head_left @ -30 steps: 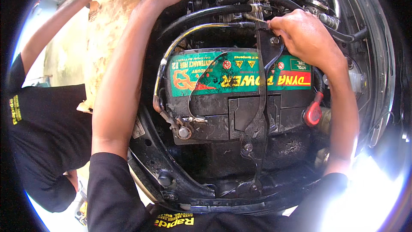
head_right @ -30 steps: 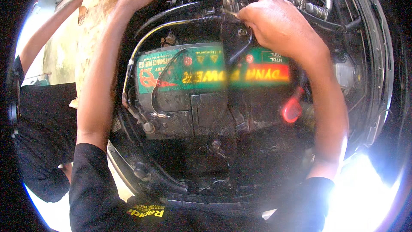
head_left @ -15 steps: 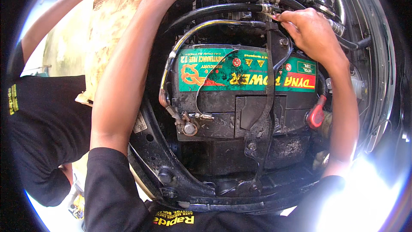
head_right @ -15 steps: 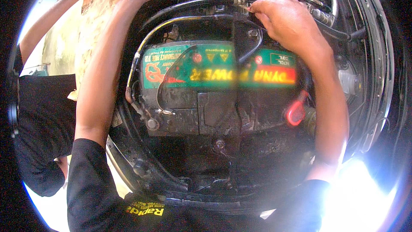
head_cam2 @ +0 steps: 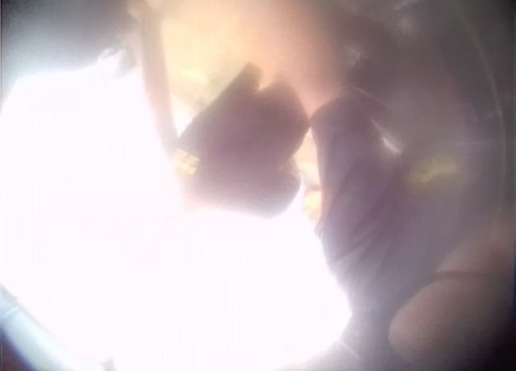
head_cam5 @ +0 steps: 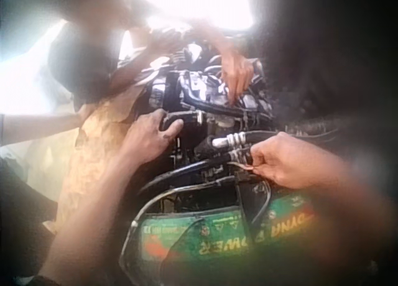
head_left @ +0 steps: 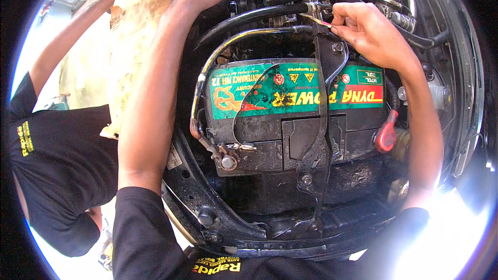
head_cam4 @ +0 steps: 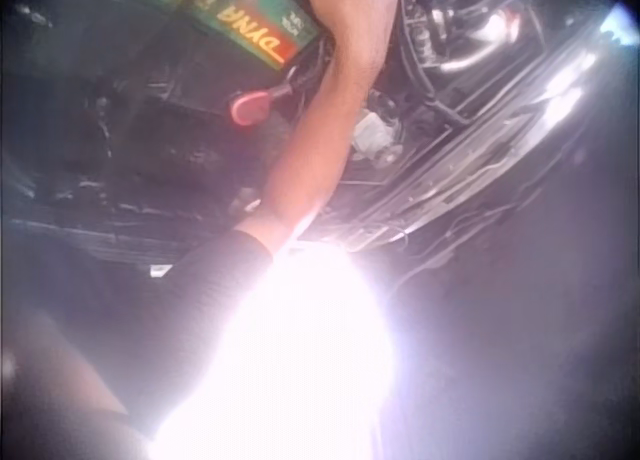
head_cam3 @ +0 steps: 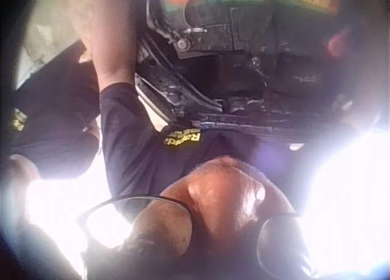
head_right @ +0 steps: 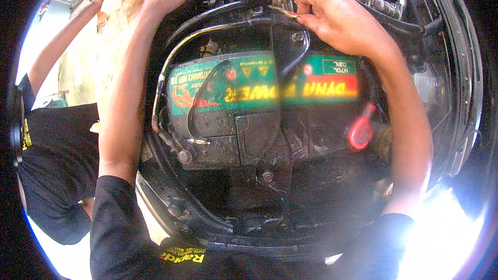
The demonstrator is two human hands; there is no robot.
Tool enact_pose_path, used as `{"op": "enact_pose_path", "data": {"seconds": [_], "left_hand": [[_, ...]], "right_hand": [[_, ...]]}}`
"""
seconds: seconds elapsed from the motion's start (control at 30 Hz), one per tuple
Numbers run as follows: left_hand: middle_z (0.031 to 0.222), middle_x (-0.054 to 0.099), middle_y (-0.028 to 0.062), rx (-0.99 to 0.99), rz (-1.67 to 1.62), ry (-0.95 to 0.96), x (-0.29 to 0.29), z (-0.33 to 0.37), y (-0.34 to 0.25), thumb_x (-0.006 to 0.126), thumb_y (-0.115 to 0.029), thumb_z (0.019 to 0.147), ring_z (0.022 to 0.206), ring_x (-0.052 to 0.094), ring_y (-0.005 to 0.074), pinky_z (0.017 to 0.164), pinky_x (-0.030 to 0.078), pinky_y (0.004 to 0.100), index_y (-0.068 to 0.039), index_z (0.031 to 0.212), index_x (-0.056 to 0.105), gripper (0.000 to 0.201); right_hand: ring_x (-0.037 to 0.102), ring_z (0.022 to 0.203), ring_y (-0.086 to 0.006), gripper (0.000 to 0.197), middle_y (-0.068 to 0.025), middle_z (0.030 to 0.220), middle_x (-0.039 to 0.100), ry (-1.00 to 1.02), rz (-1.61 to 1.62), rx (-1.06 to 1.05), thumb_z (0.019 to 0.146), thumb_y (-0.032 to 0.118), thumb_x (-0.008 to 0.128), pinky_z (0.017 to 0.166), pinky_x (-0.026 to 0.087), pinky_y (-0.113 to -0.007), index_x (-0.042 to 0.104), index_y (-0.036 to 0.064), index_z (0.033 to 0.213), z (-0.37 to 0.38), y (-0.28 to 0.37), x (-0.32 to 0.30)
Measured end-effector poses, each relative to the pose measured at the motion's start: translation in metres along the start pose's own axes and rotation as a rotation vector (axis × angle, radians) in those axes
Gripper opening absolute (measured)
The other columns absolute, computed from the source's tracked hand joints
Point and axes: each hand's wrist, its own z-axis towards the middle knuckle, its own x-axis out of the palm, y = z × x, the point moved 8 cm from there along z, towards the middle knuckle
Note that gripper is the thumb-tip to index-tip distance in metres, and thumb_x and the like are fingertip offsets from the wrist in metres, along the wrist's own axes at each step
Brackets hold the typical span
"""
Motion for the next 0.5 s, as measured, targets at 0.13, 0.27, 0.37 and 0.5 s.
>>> {"op": "enact_pose_path", "data": {"seconds": [0.13, 0.27, 0.37, 0.5], "left_hand": [[0.106, 0.074, 0.0312, -0.012, -0.068, 0.031, -0.002, 0.004, -0.008, 0.066, -0.053, 0.101, 0.105, 0.070, 0.0484, 0.091, 0.054, 0.0564, 0.002, 0.105, 0.070, 0.055], [0.105, 0.074, 0.0304, -0.003, -0.040, 0.005, -0.004, 0.002, -0.005, 0.066, -0.053, 0.101, 0.106, 0.071, 0.0474, 0.091, 0.055, 0.0558, 0.002, 0.104, 0.070, 0.056], [0.105, 0.075, 0.0304, -0.005, -0.034, -0.001, 0.001, 0.000, 0.001, 0.066, -0.053, 0.101, 0.106, 0.071, 0.0474, 0.091, 0.055, 0.0556, 0.002, 0.104, 0.071, 0.055], [0.105, 0.075, 0.0303, -0.029, -0.030, 0.020, 0.004, 0.007, 0.002, 0.066, -0.052, 0.102, 0.106, 0.071, 0.0470, 0.091, 0.055, 0.0546, 0.002, 0.105, 0.071, 0.055]], "right_hand": [[0.061, 0.069, -0.0290, 0.018, -0.0195, 0.075, 0.061, -0.091, 0.028, -0.059, 0.092, 0.009, 0.073, 0.068, 0.050, -0.044, 0.061, -0.0039, 0.089, 0.003, -0.016, 0.009], [0.061, 0.072, -0.0251, 0.018, -0.0150, 0.076, 0.061, -0.046, 0.165, 0.047, 0.092, 0.011, 0.075, 0.069, 0.050, -0.041, 0.065, -0.0029, 0.090, 0.008, -0.026, 0.012], [0.061, 0.074, -0.0240, 0.017, -0.0129, 0.078, 0.061, 0.023, 0.227, 0.073, 0.091, 0.012, 0.076, 0.069, 0.050, -0.038, 0.066, -0.0015, 0.090, 0.009, -0.028, 0.015], [0.064, 0.073, -0.0262, 0.015, -0.0187, 0.078, 0.065, -0.078, 0.164, 0.018, 0.091, 0.010, 0.075, 0.071, 0.053, -0.043, 0.066, -0.0027, 0.090, 0.019, -0.027, 0.016]]}}
